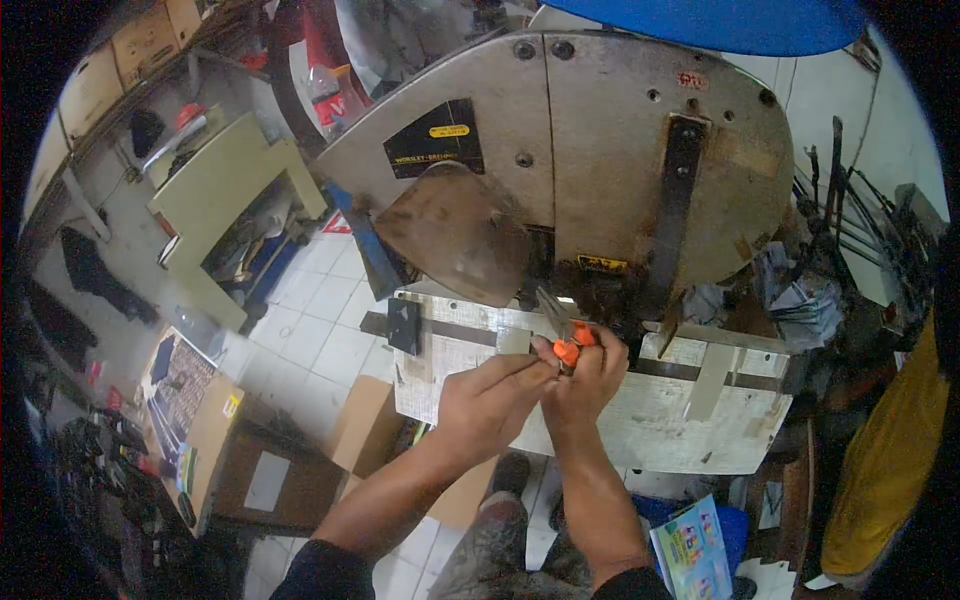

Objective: The person aligns printed sheets for bank savings books on a guide, adjusts a spool of binding wire on a machine using an Allen wrench, and سپس uses shears to cut and trim the binding components.

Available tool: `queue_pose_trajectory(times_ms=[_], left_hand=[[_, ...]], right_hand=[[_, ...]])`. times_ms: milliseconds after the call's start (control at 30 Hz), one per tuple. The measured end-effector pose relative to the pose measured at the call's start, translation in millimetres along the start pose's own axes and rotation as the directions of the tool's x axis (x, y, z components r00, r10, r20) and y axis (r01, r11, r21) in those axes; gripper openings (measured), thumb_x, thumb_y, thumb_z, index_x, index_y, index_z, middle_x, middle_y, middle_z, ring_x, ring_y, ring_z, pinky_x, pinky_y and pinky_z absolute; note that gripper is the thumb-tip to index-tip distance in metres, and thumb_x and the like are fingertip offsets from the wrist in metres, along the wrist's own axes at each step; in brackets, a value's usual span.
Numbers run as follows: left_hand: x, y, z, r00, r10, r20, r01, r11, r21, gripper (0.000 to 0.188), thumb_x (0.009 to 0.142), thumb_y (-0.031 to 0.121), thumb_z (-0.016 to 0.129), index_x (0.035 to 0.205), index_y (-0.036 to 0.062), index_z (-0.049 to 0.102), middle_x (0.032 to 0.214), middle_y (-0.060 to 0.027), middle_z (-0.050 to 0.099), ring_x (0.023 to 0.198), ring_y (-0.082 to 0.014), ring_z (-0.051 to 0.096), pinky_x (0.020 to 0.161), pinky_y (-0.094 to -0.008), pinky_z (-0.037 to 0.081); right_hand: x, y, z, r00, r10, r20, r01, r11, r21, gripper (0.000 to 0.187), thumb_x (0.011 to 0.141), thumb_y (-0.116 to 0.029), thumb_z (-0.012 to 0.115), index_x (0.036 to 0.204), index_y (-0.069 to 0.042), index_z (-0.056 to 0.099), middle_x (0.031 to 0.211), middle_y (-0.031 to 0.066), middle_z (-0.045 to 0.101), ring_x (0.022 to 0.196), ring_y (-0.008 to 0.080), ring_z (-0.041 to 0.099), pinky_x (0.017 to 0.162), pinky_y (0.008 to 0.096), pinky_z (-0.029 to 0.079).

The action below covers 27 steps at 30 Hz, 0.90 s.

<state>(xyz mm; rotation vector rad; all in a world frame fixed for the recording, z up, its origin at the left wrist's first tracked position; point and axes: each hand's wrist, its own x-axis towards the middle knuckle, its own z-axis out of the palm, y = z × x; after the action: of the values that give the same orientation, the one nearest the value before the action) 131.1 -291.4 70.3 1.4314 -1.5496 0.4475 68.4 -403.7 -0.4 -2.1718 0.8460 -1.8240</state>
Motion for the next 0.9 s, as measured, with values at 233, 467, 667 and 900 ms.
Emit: queue_pose_trajectory(times_ms=[233, 467, 667, 900], left_hand=[[6, 0, -1, 0.999, -0.048, 0.001, 0.048, 0.998, 0.029, 0.021, 0.08, 0.003, 0.072, 0.101, 0.0038, 0.07, 0.093, -0.0135, 0.069, 0.076, -0.0252, 0.069, 0.064, -0.0308, 0.056], [11, 5, 5, 0.992, -0.113, -0.054, 0.109, 0.991, -0.074, 0.017, 0.084, 0.001, 0.067, 0.101, 0.0013, 0.068, 0.092, -0.0146, 0.069, 0.077, -0.0248, 0.069, 0.064, -0.0307, 0.055], [11, 5, 6, 0.976, -0.209, -0.054, 0.2, 0.97, -0.139, 0.015, 0.084, -0.001, 0.066, 0.099, 0.0004, 0.068, 0.093, -0.0156, 0.069, 0.079, -0.0262, 0.069, 0.067, -0.0306, 0.055], [3, 4, 3, 0.988, -0.143, -0.051, 0.14, 0.989, -0.052, 0.017, 0.083, 0.005, 0.07, 0.099, 0.0019, 0.068, 0.097, -0.0135, 0.069, 0.081, -0.0274, 0.069, 0.069, -0.0318, 0.056]], right_hand=[[6, 8, 2, 0.997, -0.056, -0.061, 0.058, 0.998, 0.033, 0.039, 0.07, -0.027, 0.082, 0.087, -0.004, 0.055, 0.098, 0.0143, 0.057, 0.085, 0.0338, 0.055, 0.072, 0.0455, 0.04], [13, 4, -10, 0.998, 0.012, 0.057, -0.017, 0.995, 0.098, 0.027, 0.07, -0.017, 0.074, 0.084, -0.003, 0.056, 0.096, 0.0148, 0.059, 0.085, 0.036, 0.055, 0.072, 0.0446, 0.042], [2, 5, -7, 0.998, -0.066, -0.021, 0.064, 0.992, -0.105, 0.034, 0.071, -0.024, 0.078, 0.085, -0.003, 0.055, 0.109, 0.0171, 0.055, 0.1, 0.0375, 0.053, 0.081, 0.0501, 0.041], [-3, -7, -6, 0.998, -0.013, 0.064, 0.026, 0.978, -0.207, 0.033, 0.079, -0.028, 0.073, 0.085, -0.002, 0.054, 0.117, 0.0172, 0.053, 0.112, 0.0394, 0.048, 0.092, 0.052, 0.038]])
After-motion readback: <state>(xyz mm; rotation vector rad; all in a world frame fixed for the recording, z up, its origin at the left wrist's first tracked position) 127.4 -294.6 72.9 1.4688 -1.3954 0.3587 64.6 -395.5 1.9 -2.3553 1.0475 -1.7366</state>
